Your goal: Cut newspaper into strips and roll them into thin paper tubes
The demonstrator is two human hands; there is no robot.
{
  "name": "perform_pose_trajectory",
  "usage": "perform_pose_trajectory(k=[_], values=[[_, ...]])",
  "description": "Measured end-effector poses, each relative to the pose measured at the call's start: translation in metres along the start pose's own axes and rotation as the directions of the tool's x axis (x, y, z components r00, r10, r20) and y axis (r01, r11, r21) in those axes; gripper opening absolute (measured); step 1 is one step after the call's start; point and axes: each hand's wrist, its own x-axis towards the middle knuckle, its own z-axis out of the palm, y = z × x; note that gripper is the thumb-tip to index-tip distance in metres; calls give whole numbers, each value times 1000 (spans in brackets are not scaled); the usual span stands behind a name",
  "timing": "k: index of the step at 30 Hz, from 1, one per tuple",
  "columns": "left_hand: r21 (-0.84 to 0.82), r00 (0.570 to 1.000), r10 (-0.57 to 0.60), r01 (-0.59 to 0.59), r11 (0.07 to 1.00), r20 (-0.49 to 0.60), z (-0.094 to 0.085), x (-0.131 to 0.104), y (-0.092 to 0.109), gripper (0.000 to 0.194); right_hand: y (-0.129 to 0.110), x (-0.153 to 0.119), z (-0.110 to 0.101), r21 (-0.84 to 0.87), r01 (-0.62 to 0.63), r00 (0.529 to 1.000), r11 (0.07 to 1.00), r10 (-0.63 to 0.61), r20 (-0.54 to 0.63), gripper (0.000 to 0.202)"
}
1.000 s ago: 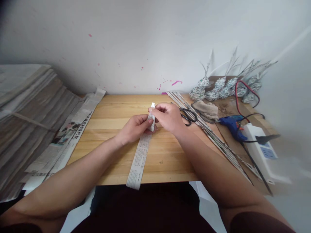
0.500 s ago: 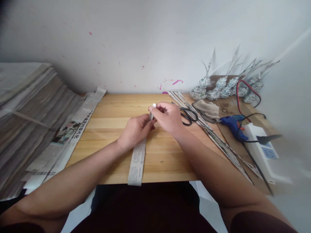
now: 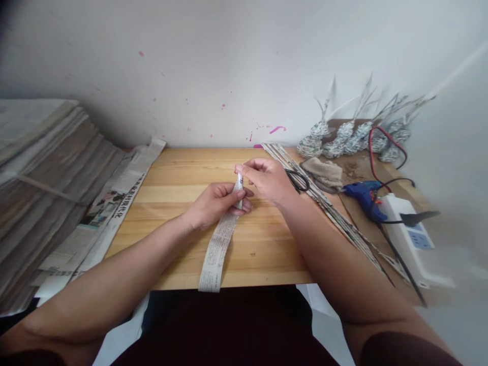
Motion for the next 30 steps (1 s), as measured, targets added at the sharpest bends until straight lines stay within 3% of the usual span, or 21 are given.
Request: perform_pose_trajectory(k=[2, 5, 7, 12, 18, 23, 30], values=[[10, 1000, -16, 16, 1000, 3, 0, 0, -2, 21, 1, 1, 0, 4, 30, 999, 1000, -30, -42, 33], [7, 999, 17, -17, 1000, -30, 0, 1, -3, 22, 1, -1, 0, -72, 10, 990, 997, 0, 140, 35], [8, 998, 37, -37, 999, -42, 0, 2, -3, 24, 2, -2, 1, -147, 16, 983, 989, 11, 184, 38], [45, 998, 2, 0, 999, -55, -1, 3, -1, 22, 4, -1, 2, -105, 26, 999, 994, -31, -45, 42], [39, 998, -16, 18, 999, -67, -4, 3, -1, 25, 2, -3, -1, -121, -16, 972, 993, 44, 230, 35], [92, 995, -10, 19, 996, -102, -3, 4, -1, 24, 4, -3, 0, -217, 35, 988, 976, -1, 157, 35], [114, 990, -40, 55, 992, -135, 1, 3, 0, 23, 3, 1, 5, -140, -90, 994, 986, 99, 55, 22]])
